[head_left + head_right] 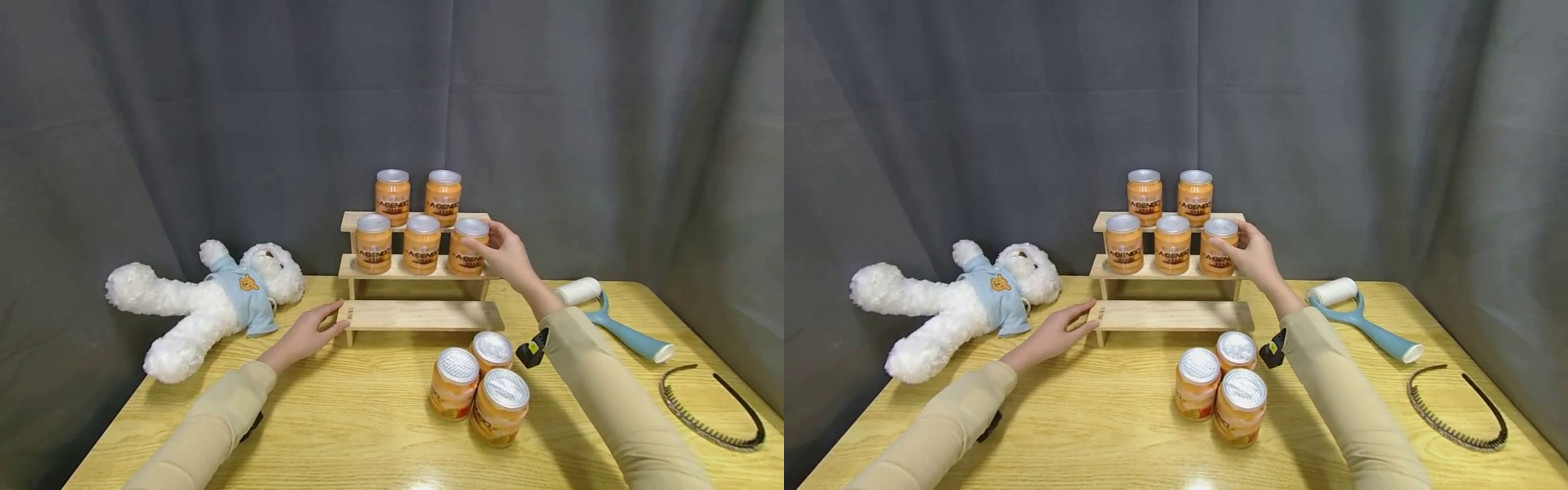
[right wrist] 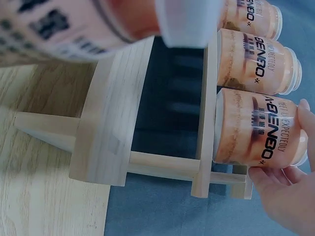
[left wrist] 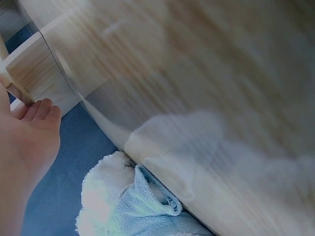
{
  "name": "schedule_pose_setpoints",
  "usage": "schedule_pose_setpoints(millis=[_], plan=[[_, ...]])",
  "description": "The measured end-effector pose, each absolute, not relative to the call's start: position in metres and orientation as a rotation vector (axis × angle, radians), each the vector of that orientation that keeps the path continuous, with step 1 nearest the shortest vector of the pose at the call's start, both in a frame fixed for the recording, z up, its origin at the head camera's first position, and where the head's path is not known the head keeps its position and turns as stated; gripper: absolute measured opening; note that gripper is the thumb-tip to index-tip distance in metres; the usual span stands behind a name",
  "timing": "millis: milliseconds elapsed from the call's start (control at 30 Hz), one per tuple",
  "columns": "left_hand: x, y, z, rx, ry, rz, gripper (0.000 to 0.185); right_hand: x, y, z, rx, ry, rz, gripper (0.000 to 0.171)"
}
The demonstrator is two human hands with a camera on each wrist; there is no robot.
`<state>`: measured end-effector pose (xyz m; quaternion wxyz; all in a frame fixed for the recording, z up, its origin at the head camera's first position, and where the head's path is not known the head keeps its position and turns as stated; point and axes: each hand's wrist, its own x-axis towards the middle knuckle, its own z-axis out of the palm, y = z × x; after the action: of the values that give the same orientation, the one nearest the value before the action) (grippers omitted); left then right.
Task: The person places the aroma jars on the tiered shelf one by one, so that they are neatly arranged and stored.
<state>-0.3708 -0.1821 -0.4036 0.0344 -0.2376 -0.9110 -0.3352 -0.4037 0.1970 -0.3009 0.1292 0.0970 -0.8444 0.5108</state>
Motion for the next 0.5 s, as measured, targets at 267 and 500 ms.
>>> schedule_pose_setpoints(millis=[267,500], plan=[[-0.3730,-0.1836,-0.4038,-0.723,-2.811,-1.034,0.066,-0.4086,0.1942,-0.3011,0.276,-2.446,1.445,0.082],[-0.3724,-0.1833,-0.4044,-0.727,-2.810,-1.035,0.067,-0.4108,0.1951,-0.2998,0.262,-2.455,1.427,0.081]])
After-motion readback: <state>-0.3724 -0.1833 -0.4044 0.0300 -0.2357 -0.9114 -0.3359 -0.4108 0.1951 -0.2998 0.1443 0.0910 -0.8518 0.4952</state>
